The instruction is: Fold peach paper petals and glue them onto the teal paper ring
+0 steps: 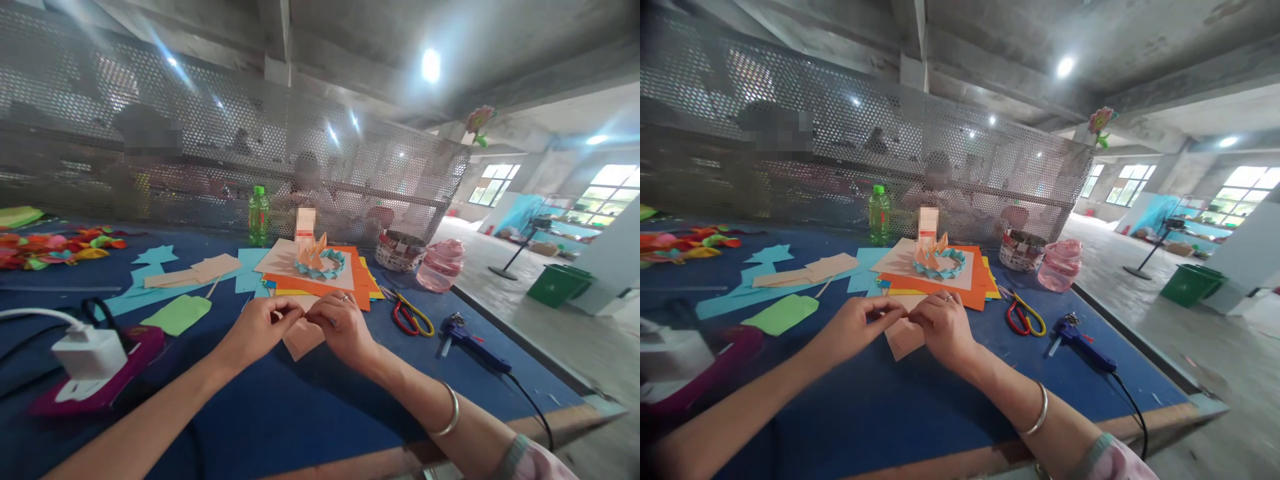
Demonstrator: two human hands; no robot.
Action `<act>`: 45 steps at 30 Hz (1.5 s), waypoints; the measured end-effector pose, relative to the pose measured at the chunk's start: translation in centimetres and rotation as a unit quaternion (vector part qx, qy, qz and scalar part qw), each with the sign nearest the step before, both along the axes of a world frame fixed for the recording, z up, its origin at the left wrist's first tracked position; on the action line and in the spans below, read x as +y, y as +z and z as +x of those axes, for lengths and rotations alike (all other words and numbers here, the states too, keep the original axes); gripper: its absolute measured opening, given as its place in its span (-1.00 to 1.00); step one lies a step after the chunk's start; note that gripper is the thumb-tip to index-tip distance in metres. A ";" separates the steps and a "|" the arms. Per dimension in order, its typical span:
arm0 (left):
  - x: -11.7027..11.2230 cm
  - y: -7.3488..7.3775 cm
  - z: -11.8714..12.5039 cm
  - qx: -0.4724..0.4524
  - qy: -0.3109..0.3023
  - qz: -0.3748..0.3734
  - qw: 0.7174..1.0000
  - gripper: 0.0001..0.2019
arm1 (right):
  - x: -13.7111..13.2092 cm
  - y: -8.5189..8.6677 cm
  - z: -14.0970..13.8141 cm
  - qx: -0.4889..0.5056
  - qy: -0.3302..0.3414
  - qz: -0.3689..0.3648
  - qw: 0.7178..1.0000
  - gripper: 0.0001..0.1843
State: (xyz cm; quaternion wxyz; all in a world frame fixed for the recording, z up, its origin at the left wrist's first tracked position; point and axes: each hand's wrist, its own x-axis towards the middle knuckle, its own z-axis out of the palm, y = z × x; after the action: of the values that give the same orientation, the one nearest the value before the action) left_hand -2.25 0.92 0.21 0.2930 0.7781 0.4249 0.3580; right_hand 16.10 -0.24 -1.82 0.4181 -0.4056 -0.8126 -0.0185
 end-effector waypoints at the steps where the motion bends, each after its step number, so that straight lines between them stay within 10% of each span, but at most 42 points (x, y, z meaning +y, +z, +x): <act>1: 0.1 0.0 0.0 -0.012 -0.003 -0.010 1.000 -0.75 | 0.0 0.1 0.0 0.006 0.003 0.006 1.000 -0.86; 11: 0.0 0.1 -0.2 -0.100 -0.063 -0.145 0.982 -0.79 | -0.6 0.5 0.1 0.019 -0.021 0.060 0.998 -0.80; 35: -0.3 0.4 -0.1 0.002 -0.127 -0.088 0.988 -0.86 | -0.2 0.1 0.4 -0.038 -0.022 0.068 0.997 -0.69; 45: -0.3 1.0 0.1 -0.105 -0.085 -0.147 0.980 -0.76 | 0.4 0.6 1.2 0.002 -0.050 0.046 0.998 -0.73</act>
State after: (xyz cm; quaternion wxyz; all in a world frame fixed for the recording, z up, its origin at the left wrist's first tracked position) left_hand -2.15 0.67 1.19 0.4765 0.7179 0.3723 0.3449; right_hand 17.25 0.17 -1.27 0.4366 -0.4261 -0.7887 -0.0760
